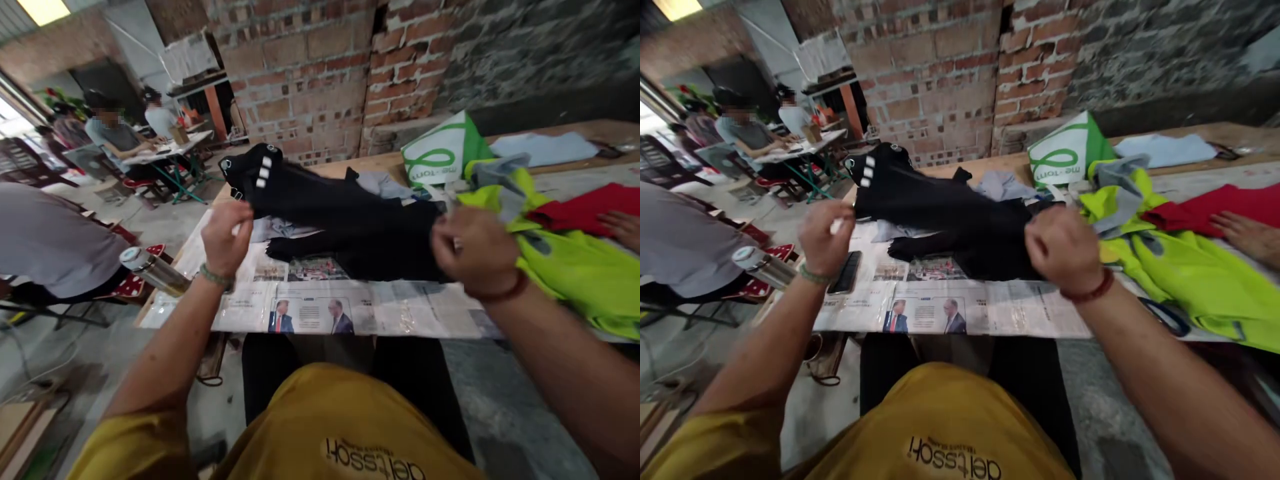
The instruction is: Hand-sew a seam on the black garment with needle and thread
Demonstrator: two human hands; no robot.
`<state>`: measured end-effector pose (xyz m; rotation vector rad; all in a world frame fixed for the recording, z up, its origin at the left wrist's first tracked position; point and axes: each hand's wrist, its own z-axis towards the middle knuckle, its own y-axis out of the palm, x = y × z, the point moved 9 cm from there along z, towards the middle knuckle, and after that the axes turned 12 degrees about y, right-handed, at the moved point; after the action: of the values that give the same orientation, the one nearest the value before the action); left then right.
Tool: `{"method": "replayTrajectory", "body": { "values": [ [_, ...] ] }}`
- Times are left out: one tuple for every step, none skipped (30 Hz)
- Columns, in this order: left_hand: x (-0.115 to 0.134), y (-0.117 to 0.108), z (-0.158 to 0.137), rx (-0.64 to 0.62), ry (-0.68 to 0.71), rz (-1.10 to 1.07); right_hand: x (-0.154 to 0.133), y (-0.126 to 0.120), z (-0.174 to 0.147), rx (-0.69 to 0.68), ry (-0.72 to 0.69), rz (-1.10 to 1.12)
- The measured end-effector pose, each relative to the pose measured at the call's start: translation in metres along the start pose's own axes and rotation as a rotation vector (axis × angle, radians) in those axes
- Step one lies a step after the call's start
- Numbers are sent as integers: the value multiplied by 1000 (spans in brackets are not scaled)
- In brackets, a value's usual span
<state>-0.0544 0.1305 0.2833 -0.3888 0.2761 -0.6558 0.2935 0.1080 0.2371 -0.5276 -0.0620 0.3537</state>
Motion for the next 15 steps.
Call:
{"method": "replayTrajectory", "body": {
  "values": [
    [4,7,-33,-70,-30,-47,-11,13,-33,-85,-41,90],
    [8,16,-69,-150,-58,-87,-20,24,-65,-156,-46,192],
    [11,21,-105,-200,-99,-105,-29,31,-95,-211,-51,300],
    [13,24,-139,-236,-146,-108,-37,39,-122,-276,-36,387],
    [15,27,-170,-282,-202,-113,-43,47,-145,-356,-8,435],
    [17,28,-197,-316,-257,-115,-47,51,-162,-412,17,468],
    [19,29,-218,-346,-305,-124,-48,53,-173,-445,58,483],
    [20,30,-234,-369,-357,-142,-46,51,-179,-445,97,484],
    [20,29,-245,-373,-402,-156,-43,47,-180,-417,136,476],
    [20,28,-252,-370,-445,-170,-39,42,-176,-376,174,458],
    [19,27,-256,-359,-484,-183,-34,37,-170,-329,211,434],
    [17,27,-257,-342,-517,-192,-29,34,-163,-290,246,407],
    [15,26,-258,-328,-547,-199,-24,33,-154,-264,282,380],
    [13,26,-259,-315,-571,-206,-20,36,-145,-256,313,358],
    [11,26,-259,-307,-589,-212,-16,42,-137,-258,338,344]
  ]
}}
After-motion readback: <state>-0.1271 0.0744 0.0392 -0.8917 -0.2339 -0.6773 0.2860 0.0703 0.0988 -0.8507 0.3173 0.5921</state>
